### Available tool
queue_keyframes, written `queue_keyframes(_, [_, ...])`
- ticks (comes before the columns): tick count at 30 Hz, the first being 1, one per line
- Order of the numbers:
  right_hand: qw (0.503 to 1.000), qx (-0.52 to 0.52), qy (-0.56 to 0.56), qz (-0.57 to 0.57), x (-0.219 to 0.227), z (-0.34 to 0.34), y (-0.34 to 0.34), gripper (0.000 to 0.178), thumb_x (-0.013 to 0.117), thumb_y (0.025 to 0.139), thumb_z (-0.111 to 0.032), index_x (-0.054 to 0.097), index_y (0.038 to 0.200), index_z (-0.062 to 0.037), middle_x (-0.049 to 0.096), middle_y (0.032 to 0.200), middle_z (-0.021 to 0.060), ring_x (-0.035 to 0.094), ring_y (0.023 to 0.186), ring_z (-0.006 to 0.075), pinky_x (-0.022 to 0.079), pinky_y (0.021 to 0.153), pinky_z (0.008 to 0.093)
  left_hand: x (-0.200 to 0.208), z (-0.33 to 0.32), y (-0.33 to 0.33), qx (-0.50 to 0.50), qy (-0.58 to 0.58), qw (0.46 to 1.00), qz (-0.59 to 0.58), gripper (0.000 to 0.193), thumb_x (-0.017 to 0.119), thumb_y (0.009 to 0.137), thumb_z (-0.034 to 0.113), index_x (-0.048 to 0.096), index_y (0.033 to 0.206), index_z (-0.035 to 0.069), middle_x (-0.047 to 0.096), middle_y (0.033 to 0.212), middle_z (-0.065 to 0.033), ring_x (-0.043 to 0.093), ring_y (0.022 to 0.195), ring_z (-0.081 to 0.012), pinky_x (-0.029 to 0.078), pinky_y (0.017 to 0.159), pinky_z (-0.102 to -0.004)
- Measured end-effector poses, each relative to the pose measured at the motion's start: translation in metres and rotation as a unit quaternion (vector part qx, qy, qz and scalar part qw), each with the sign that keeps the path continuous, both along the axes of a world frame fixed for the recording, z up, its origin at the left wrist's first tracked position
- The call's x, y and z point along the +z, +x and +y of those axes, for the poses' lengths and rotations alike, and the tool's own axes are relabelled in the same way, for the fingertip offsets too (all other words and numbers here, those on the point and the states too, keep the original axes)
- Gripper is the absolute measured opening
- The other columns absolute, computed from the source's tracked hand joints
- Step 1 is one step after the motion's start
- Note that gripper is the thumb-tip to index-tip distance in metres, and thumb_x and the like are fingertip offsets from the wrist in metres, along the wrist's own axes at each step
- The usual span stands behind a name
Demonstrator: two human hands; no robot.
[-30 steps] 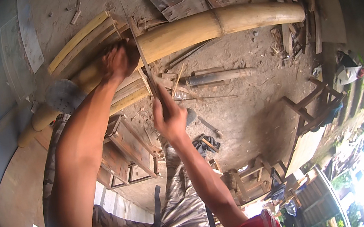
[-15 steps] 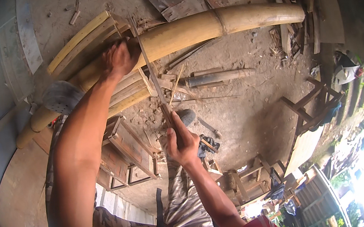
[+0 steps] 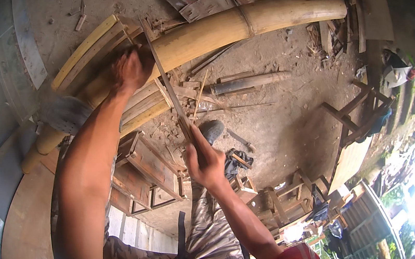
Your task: The person uses a hammer to remove a wooden panel from a frame, then places a long bamboo pole on the frame and saws it with a hand saw. The person handles the bamboo and saw throughout the clip.
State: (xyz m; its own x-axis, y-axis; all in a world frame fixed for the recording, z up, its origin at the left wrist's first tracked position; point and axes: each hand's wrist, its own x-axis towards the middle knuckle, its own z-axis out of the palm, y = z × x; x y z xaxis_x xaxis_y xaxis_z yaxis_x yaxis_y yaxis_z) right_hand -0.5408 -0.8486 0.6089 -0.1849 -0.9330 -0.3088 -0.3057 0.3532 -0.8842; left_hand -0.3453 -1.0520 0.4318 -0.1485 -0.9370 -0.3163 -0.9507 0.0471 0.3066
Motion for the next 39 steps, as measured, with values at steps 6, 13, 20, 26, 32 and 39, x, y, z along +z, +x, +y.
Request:
queue_keyframes(6, [0.998, -0.052, 0.012, -0.013, -0.028, -0.041, 0.014, 0.042, 0.060, 0.092, -0.006, 0.056, 0.133, 0.0067, 0.074, 0.095, 0.0223, 0.072, 0.071, 0.0140, 0.054, 0.057, 0.0281, 0.029, -0.008, -0.027, 0.015, -0.019, 1.000, -0.011, 0.046, 0.058, 0.090, 0.042, 0.060, 0.125, 0.013, 0.066, 0.117, -0.0200, 0.063, 0.108, -0.0418, 0.044, 0.096, -0.0580])
queue_keyframes(13, [0.998, -0.018, 0.043, -0.039, -0.011, -0.014, 0.009, 0.044, 0.058, 0.093, -0.006, 0.053, 0.133, 0.0104, 0.072, 0.101, 0.0248, 0.074, 0.075, 0.0199, 0.058, 0.067, 0.0293, -0.013, -0.008, 0.004, 0.042, -0.001, 0.999, 0.000, 0.046, 0.053, 0.091, 0.047, 0.063, 0.120, 0.012, 0.068, 0.111, -0.0230, 0.063, 0.106, -0.0438, 0.043, 0.095, -0.0601])
queue_keyframes(20, [0.998, -0.041, 0.047, -0.030, -0.031, -0.043, 0.017, 0.045, 0.060, 0.091, -0.007, 0.055, 0.135, 0.0033, 0.073, 0.086, 0.0218, 0.072, 0.063, 0.0234, 0.056, 0.057, 0.0315, 0.026, -0.008, -0.023, 0.012, -0.005, 1.000, -0.001, 0.048, 0.049, 0.093, 0.050, 0.065, 0.115, 0.011, 0.068, 0.109, -0.0237, 0.062, 0.109, -0.0432, 0.042, 0.097, -0.0594])
queue_keyframes(26, [0.999, -0.021, 0.012, -0.036, -0.031, -0.042, 0.015, 0.047, 0.056, 0.097, -0.009, 0.049, 0.141, 0.0046, 0.073, 0.084, 0.0097, 0.063, 0.060, 0.0066, 0.050, 0.049, 0.0223, 0.034, -0.029, -0.012, 0.012, 0.200, 0.980, -0.023, 0.067, 0.044, 0.093, 0.062, 0.053, 0.132, 0.008, 0.054, 0.137, -0.0231, 0.045, 0.133, -0.0432, 0.026, 0.114, -0.0592])
queue_keyframes(32, [0.999, 0.012, -0.031, 0.040, 0.005, 0.017, -0.005, 0.046, 0.057, 0.091, -0.004, 0.051, 0.134, 0.0131, 0.073, 0.098, 0.0228, 0.075, 0.076, 0.0204, 0.059, 0.070, 0.0276, 0.026, -0.014, -0.016, 0.005, 0.068, 0.997, -0.043, 0.052, 0.051, 0.092, 0.049, 0.059, 0.129, 0.014, 0.061, 0.130, -0.0176, 0.057, 0.119, -0.0395, 0.039, 0.103, -0.0560])
queue_keyframes(39, [0.997, -0.051, 0.050, -0.030, -0.040, -0.071, 0.021, 0.044, 0.059, 0.093, -0.007, 0.054, 0.134, 0.0070, 0.073, 0.091, 0.0224, 0.072, 0.074, 0.0163, 0.056, 0.064, 0.0273, 0.030, -0.024, -0.020, 0.007, 0.132, 0.990, -0.038, 0.054, 0.051, 0.092, 0.050, 0.058, 0.129, 0.012, 0.060, 0.131, -0.0205, 0.055, 0.120, -0.0428, 0.038, 0.104, -0.0566])
